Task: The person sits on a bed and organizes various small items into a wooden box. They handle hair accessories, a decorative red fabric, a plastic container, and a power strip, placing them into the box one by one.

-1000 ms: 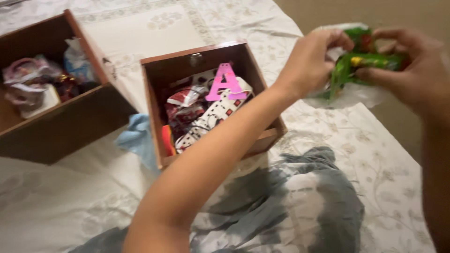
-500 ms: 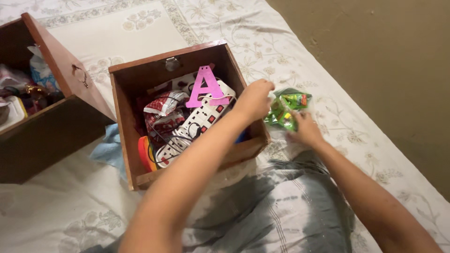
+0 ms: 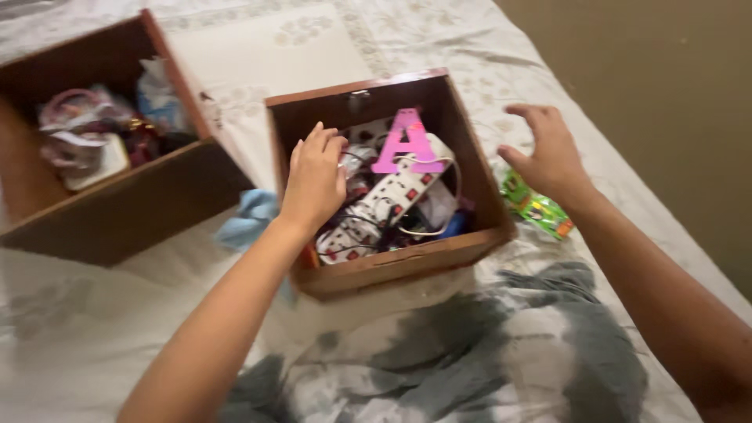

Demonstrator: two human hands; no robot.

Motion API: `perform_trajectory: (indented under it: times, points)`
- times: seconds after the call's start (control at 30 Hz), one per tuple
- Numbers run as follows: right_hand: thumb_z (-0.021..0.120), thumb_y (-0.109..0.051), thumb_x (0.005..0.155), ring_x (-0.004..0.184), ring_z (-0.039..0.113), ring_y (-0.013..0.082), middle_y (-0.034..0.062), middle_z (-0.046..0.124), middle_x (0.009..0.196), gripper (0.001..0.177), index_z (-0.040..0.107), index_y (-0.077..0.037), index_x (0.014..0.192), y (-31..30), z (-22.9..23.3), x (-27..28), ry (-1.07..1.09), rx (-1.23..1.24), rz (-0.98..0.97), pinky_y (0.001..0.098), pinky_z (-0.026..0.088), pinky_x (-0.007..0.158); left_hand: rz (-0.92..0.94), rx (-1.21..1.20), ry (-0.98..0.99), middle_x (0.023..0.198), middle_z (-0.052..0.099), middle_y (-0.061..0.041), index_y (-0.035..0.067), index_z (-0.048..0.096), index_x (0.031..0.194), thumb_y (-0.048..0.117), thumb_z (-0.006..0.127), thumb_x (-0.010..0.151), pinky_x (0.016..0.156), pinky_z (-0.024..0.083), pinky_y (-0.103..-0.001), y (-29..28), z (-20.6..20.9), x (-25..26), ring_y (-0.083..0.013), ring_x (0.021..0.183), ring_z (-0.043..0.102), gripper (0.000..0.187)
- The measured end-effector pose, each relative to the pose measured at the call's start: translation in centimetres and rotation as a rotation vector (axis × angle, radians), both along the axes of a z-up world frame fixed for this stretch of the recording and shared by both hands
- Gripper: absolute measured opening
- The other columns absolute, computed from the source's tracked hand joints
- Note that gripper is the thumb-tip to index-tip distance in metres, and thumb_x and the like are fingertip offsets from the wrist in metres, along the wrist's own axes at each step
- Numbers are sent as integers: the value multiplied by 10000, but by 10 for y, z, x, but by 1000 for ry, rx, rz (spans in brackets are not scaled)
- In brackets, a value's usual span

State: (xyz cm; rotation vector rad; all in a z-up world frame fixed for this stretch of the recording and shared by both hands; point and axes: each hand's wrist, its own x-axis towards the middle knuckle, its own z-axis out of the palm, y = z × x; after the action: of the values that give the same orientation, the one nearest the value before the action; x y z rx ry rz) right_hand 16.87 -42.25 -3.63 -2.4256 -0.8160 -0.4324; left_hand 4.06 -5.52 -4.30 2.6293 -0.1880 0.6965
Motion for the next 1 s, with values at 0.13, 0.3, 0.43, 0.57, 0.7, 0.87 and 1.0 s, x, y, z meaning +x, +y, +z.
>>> perform_trajectory:
  times: [0.13,0.3,0.43,0.57,0.7,0.87,1.0]
  points:
    - [809,-131,799,1278,519,420,223,539,1358,597,594,-88,1354,116,24,-30,91,-17,252,473,424,1090,190,133,-58,1462,536,-203,4,607,1319,-24,646,818,1191,316,-568,24,-16,3,-388,1464,401,503]
    - [810,-111,734,1224,546,406,199,533,1338,689,549,-92,1371,203,-17,-33,156,-197,401,453,476,1014,359,268,109,1508,464,-240,-7,566,1307,46,705,666,1060,324,-589,19,-25,7,-394,1444,356,658]
    - [757,-36,715,1208,549,415,191,564,1298,737,538,-87,1417,233,-56,-24,85,-205,334,476,478,1018,323,59,88,1416,566,-129,49,599,1323,8,683,726,1065,421,-473,25,-30,1,-309,1390,467,604]
    - [778,-68,649,1123,566,437,200,597,1188,716,567,-98,1333,245,-74,-20,79,-199,208,515,493,919,334,42,112,1281,648,-64,90,631,1301,19,692,793,1009,474,-447,25,-34,0,-266,1292,577,516]
    - [714,-22,740,1045,631,407,160,668,1118,538,624,-119,1262,241,-77,-23,29,-94,139,501,527,859,329,48,148,1227,635,-90,73,606,1300,93,748,763,925,485,-462,20,-22,-4,-292,1206,583,556]
    - [660,34,754,1029,662,401,161,696,1119,532,610,-86,1270,227,-52,-32,-8,125,230,481,540,839,358,150,164,1343,577,-141,71,460,1425,130,795,686,868,508,-458,14,-8,-7,-312,1142,610,813]
    - [642,4,846,995,693,357,147,704,1127,596,568,-157,1415,226,-25,-46,156,222,225,450,556,844,325,-17,152,1321,605,-141,60,356,1498,143,814,678,839,514,-501,16,-2,-9,-346,1055,660,943]
